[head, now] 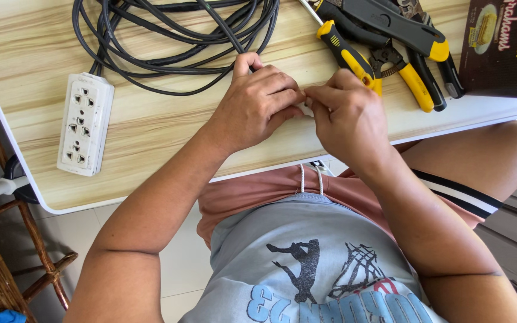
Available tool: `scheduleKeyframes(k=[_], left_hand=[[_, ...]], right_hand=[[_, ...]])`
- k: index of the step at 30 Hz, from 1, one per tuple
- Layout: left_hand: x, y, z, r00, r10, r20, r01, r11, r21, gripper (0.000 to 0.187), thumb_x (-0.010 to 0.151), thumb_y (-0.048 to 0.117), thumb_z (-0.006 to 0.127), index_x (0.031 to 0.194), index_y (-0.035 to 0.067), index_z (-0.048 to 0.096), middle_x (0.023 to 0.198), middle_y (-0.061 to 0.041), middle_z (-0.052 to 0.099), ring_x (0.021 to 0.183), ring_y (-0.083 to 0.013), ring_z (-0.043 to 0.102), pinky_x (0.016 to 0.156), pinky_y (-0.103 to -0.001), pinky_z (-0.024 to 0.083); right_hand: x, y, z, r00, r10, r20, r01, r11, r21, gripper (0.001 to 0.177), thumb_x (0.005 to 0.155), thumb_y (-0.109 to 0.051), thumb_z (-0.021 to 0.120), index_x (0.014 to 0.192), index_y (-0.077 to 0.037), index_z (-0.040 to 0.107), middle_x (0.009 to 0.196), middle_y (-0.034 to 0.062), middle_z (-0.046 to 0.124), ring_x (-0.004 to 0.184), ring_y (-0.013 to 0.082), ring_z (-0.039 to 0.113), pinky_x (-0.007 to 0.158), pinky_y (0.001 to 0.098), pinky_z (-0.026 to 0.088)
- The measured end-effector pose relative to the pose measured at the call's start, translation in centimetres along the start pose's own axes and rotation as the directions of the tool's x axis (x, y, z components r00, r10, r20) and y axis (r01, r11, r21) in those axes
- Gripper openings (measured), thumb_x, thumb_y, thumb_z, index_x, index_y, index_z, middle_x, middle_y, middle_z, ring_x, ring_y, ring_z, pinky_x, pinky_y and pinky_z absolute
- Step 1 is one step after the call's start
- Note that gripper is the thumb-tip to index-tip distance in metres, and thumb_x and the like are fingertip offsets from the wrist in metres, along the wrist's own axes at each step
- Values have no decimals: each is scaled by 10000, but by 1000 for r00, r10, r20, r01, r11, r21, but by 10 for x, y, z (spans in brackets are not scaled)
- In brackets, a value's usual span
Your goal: The person disassembles a white power strip and a wall socket using a screwdriver and pliers. They strip and connect wires to terminals, tighten screws, and reassemble the components on a wooden table.
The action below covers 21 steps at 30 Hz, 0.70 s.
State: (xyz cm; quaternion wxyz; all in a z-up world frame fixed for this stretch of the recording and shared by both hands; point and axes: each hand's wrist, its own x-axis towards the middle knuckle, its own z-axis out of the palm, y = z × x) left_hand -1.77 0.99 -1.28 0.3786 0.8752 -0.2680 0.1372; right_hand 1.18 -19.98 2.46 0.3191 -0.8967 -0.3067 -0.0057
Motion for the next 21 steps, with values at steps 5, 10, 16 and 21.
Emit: scheduleKeyframes(k=[5, 10, 16, 21], left_hand=[[4, 5, -2, 999, -28, 30, 27, 999, 34, 219, 894, 272, 849, 977, 102, 739, 1016, -8, 710, 1007, -177, 643, 1017, -448, 326], [7, 4, 4, 998, -44, 34, 43, 998, 37, 236, 873, 282, 844, 957, 101, 717, 1007, -14, 700, 1030, -205, 627, 978, -452, 308], [7, 2, 8, 997, -29, 65, 27, 999, 43, 225, 894, 261, 856, 962, 108, 705, 1021, 4, 701, 1037, -177, 630, 964, -453, 306], [7, 6, 7, 1000, 20, -2, -20, 997, 81, 234, 848, 223, 852, 968, 101, 692, 1038, -14, 688, 1089, -207, 615, 949, -440, 310]], right_hand=[[-6, -7, -2, 998, -62, 1, 60, 971, -232, 134, 930, -65, 802, 1059, -97, 813, 833, 80, 655, 717, 267, 675, 645, 380, 529], [-10, -1, -26, 991, -36, -127, 24, 995, -100, 156, 998, -76, 824, 1130, -43, 748, 962, 71, 691, 756, 210, 658, 689, 342, 528], [11, 20, -50, 999, -5, -46, -6, 975, -223, 491, 840, -166, 914, 1203, 10, 635, 1035, 159, 645, 958, 298, 617, 835, 428, 510], [12, 43, -35, 996, -92, -7, 88, 968, -233, 411, 881, -107, 901, 1193, -27, 646, 1036, 116, 665, 952, 291, 674, 836, 409, 546]])
